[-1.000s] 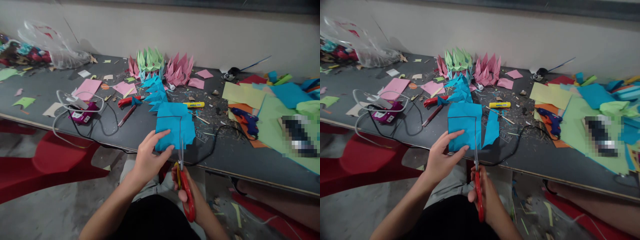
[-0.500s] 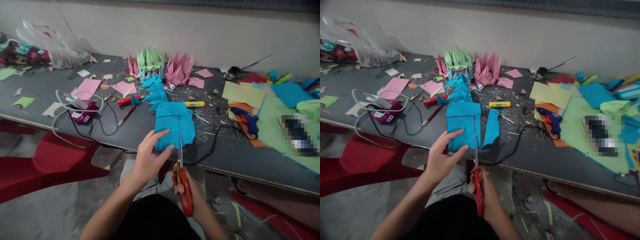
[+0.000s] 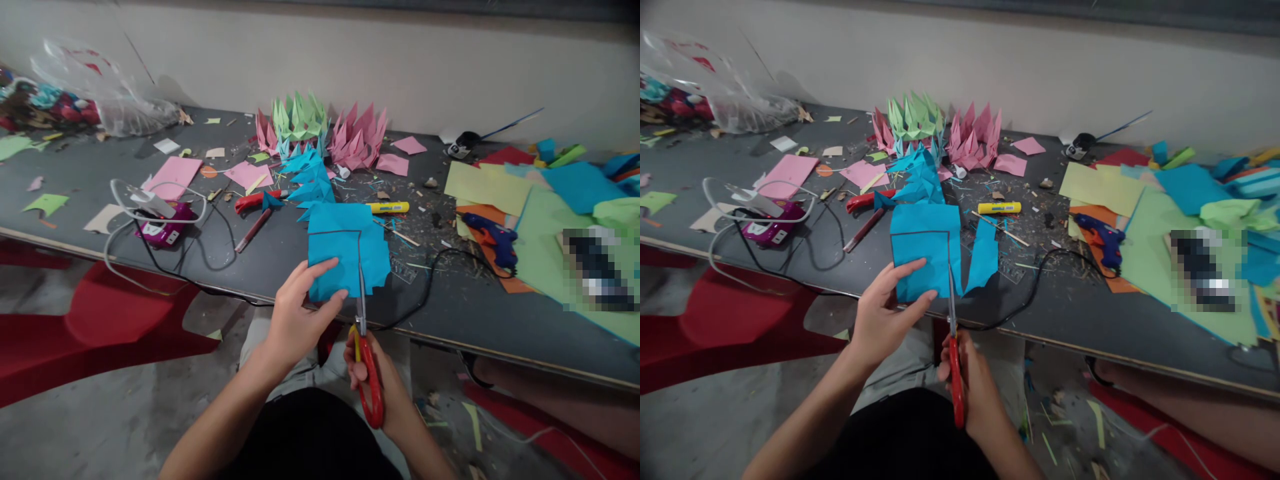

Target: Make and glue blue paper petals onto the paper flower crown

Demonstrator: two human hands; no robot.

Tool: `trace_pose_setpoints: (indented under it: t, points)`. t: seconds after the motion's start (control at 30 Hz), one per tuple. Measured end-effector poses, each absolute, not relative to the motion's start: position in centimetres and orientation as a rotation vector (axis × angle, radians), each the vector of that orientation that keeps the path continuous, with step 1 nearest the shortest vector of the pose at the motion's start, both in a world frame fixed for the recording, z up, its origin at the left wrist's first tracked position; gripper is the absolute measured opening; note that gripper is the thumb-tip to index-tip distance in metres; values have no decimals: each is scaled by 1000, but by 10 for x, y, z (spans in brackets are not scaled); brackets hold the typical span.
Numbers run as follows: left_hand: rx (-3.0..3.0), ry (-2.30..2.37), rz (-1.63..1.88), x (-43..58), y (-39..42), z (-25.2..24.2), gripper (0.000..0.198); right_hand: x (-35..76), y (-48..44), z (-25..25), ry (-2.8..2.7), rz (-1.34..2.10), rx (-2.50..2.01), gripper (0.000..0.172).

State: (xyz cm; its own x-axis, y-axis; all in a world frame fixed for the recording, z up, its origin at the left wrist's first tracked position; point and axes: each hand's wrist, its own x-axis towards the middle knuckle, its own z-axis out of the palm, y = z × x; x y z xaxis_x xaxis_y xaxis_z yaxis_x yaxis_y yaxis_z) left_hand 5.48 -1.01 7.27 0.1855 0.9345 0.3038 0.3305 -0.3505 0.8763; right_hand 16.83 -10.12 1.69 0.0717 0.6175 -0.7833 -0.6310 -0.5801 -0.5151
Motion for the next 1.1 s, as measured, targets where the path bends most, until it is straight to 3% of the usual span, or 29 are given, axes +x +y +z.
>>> trace_pose_setpoints:
  t: [0.87,1.1]
  points:
    - [1769,1125,1150,54,-7,71,34,169,-87,31,81,1680,-1332,39]
    - [1710,1134,1175,55,-5,71,33,172,-81,22,14,1710,-1320,44]
